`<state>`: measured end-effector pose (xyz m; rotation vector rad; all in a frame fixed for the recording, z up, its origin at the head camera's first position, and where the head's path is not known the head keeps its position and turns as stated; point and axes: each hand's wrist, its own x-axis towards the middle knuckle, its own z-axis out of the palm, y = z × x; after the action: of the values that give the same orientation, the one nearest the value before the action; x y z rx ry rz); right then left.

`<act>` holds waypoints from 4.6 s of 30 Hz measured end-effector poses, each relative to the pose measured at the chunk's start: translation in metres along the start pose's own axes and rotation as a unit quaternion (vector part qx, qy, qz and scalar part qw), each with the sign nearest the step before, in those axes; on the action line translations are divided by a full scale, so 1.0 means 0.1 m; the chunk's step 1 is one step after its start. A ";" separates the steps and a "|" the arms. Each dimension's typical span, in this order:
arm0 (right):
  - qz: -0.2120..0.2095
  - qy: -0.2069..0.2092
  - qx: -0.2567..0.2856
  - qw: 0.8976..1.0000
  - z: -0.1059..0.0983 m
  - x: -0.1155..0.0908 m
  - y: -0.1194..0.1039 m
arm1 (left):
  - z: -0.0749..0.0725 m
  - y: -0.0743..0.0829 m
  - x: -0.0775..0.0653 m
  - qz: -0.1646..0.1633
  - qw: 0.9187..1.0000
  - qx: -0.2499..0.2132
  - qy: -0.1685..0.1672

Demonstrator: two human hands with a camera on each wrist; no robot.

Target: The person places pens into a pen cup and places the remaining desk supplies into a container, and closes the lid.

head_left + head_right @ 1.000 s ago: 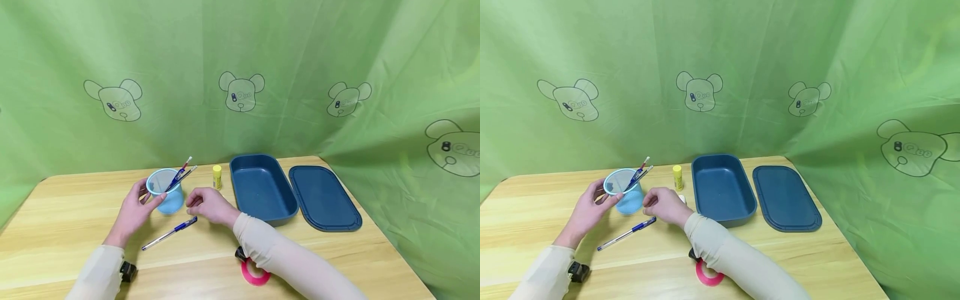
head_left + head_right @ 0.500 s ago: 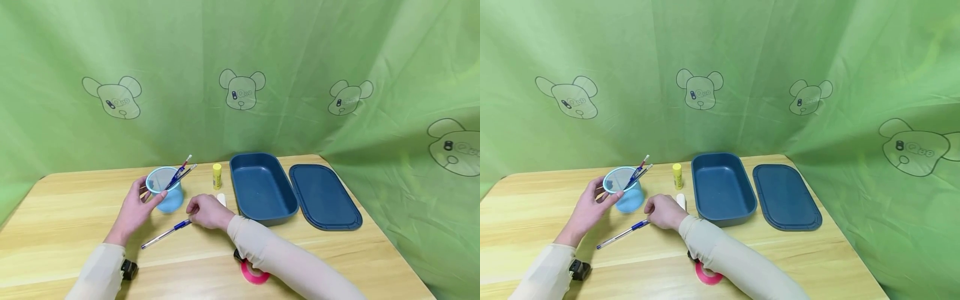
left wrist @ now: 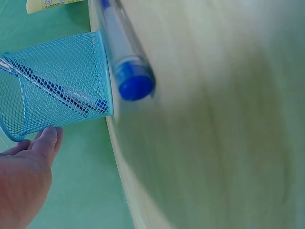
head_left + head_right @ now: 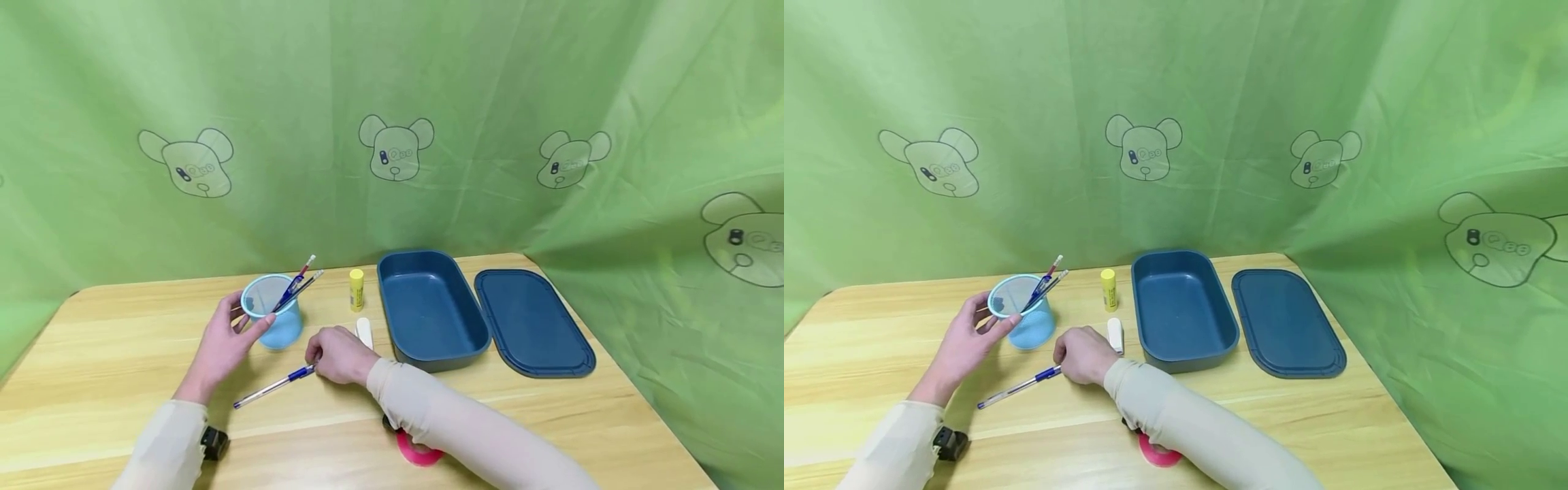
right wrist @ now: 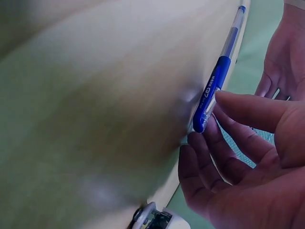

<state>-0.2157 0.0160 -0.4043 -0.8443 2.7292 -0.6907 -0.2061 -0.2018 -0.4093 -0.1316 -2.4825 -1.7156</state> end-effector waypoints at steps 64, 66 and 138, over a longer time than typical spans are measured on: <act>-0.019 0.122 0.361 0.924 -0.48 -0.16 0.24 | 0.01 0.05 -0.04 -0.011 1.000 0.009 -0.001; -0.018 0.133 0.380 0.915 -0.49 -0.16 0.24 | 0.01 0.05 -0.04 -0.009 1.000 0.008 0.000; -0.035 0.361 0.633 0.684 -0.57 0.08 -0.11 | 0.03 0.07 -0.06 -0.003 1.000 0.001 0.007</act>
<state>-0.2346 0.0247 -0.3498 -0.2648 1.7042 -2.8426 -0.1989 -0.1969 -0.4045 -0.1108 -2.4770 -1.7117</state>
